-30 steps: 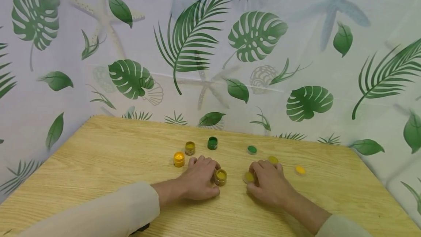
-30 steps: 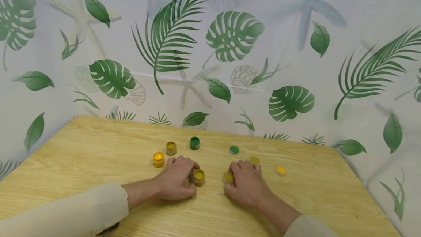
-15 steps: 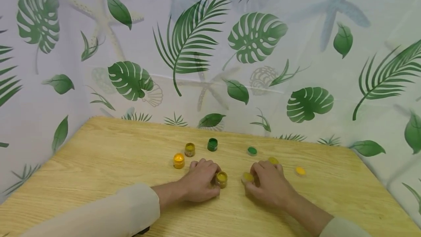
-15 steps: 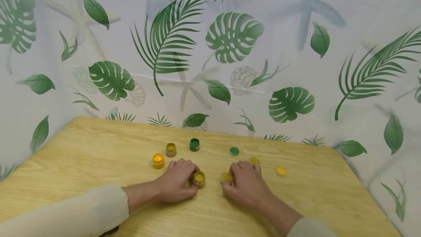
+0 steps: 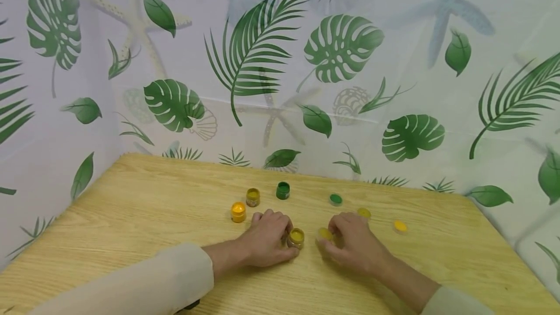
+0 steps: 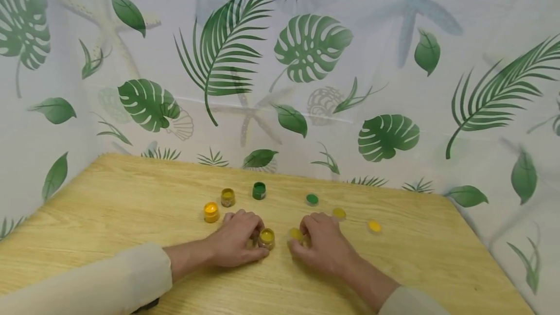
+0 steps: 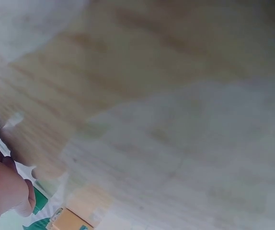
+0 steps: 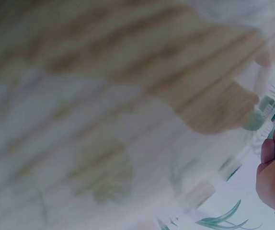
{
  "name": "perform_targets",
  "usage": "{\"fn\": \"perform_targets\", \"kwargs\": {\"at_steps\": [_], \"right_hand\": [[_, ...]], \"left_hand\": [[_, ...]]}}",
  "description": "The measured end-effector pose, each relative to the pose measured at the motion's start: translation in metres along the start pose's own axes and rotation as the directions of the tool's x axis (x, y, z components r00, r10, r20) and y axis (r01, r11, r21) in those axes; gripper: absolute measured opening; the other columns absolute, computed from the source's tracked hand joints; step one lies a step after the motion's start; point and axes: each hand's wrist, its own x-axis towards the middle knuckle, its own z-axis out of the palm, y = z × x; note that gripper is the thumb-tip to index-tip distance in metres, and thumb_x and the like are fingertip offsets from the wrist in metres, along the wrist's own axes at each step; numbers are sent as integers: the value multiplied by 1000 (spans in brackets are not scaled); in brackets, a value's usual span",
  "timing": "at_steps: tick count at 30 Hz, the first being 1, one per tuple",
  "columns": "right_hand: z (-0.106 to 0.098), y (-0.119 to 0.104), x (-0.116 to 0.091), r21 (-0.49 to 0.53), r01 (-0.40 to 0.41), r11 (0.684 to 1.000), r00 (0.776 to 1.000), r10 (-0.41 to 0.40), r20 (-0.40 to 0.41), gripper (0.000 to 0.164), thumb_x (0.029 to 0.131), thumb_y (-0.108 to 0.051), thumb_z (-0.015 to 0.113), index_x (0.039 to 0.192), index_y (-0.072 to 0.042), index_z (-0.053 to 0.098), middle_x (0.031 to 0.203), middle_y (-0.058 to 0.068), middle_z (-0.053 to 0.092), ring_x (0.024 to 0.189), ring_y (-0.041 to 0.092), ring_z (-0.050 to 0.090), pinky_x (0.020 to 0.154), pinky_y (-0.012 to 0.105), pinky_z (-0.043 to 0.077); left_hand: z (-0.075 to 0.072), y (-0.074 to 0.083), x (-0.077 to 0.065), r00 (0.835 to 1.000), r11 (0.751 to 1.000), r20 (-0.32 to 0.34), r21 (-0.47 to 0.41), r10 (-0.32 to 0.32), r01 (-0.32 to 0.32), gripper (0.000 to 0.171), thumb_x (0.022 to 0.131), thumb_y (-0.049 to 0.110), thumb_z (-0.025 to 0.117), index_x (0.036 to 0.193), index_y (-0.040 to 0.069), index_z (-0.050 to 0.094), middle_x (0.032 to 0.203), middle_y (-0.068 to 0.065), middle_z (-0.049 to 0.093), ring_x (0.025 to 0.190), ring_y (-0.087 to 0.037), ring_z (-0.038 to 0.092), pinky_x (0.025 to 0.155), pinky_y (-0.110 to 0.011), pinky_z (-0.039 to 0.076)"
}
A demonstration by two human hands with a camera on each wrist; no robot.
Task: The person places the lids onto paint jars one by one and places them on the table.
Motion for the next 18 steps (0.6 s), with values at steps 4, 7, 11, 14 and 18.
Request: {"fn": "perform_targets", "kwargs": {"at_steps": [4, 7, 11, 14, 18], "right_hand": [[0, -4, 2, 6, 2, 1000, 1000, -3, 19, 22, 84, -34, 73, 80, -20, 55, 75, -11, 48, 73, 7, 41, 77, 35, 35], [1, -8, 3, 17, 20, 1000, 999, -21, 26, 23, 85, -35, 72, 79, -20, 55, 74, -10, 47, 71, 7, 40, 75, 35, 33], [4, -13, 5, 25, 61, 998, 998, -61, 10, 23, 86, -35, 70, 79, -20, 55, 73, -10, 47, 71, 5, 39, 76, 35, 33], [6, -16, 7, 20, 82, 996, 996, -82, -18, 21, 85, -33, 70, 79, -20, 56, 73, -10, 47, 70, 3, 39, 76, 34, 34], [7, -20, 9, 20, 96, 995, 994, -95, -50, 18, 82, -29, 72, 82, -19, 56, 75, -9, 49, 72, 3, 40, 75, 33, 34]], "left_hand": [[-1, 0, 0, 1000, 1000, 13, -23, 1, -1, 39, 85, 39, 70, 113, 13, 62, 99, 7, 56, 91, -11, 43, 85, -35, 29], [0, -1, -2, 1000, 999, 15, -42, 3, -3, 42, 82, 32, 69, 117, 12, 62, 96, 7, 54, 90, -11, 41, 85, -34, 28], [0, -1, -2, 1000, 999, 5, -41, 13, -12, 41, 83, 32, 69, 118, 12, 62, 97, 7, 55, 90, -11, 42, 85, -34, 29], [1, 0, -2, 1000, 1000, 7, -25, 16, -15, 40, 87, 37, 68, 118, 13, 62, 100, 6, 57, 91, -11, 43, 85, -35, 30], [2, 0, -2, 1000, 1000, 10, 0, 11, -11, 41, 89, 41, 67, 118, 13, 62, 100, 6, 58, 93, -11, 44, 86, -36, 31]]}}
